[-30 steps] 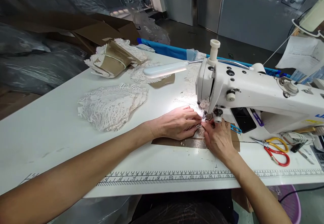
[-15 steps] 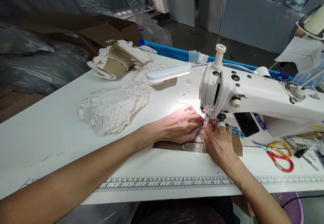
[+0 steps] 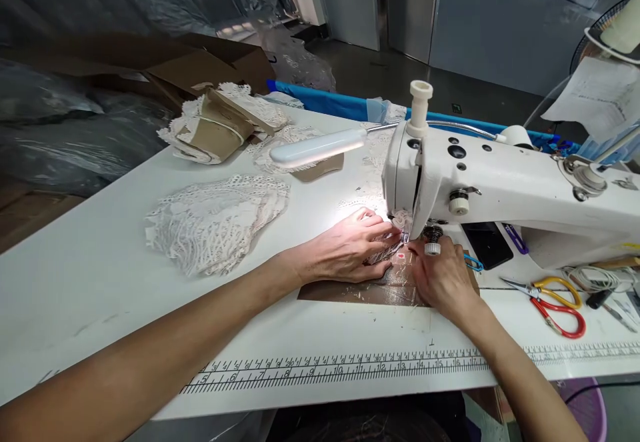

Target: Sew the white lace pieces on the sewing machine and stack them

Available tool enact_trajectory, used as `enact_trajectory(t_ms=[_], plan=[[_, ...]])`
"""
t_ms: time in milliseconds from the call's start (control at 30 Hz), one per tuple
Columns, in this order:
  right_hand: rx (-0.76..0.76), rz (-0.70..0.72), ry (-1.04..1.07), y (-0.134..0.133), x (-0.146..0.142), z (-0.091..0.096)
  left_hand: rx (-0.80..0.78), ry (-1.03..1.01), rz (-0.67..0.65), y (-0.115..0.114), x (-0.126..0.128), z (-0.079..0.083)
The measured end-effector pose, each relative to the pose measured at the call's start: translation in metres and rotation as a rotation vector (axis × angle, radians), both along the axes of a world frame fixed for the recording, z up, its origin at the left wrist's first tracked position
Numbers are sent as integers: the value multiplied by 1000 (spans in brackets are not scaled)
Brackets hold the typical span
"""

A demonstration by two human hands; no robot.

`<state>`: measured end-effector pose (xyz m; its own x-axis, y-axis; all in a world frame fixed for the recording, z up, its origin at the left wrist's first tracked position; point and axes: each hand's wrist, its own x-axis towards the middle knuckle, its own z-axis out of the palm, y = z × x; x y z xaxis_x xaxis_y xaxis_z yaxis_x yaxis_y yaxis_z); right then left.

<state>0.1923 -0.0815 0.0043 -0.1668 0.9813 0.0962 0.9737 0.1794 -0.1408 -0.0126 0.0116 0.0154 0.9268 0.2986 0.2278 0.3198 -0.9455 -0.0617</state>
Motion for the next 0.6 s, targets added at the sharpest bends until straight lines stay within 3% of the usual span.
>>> enact_trajectory(t_ms=[167,267,433,600], plan=[[10,65,245,7,23,8,7,16,-3,4,-1,-1],[17,67,233,11,27,9,3,13,6,5,-1,-2],[95,-48,157,20,28,-4,-4,-1,-3,5,-1,-3],[99,-23,184,15,27,-8,10,5,10,4,-2,-3]])
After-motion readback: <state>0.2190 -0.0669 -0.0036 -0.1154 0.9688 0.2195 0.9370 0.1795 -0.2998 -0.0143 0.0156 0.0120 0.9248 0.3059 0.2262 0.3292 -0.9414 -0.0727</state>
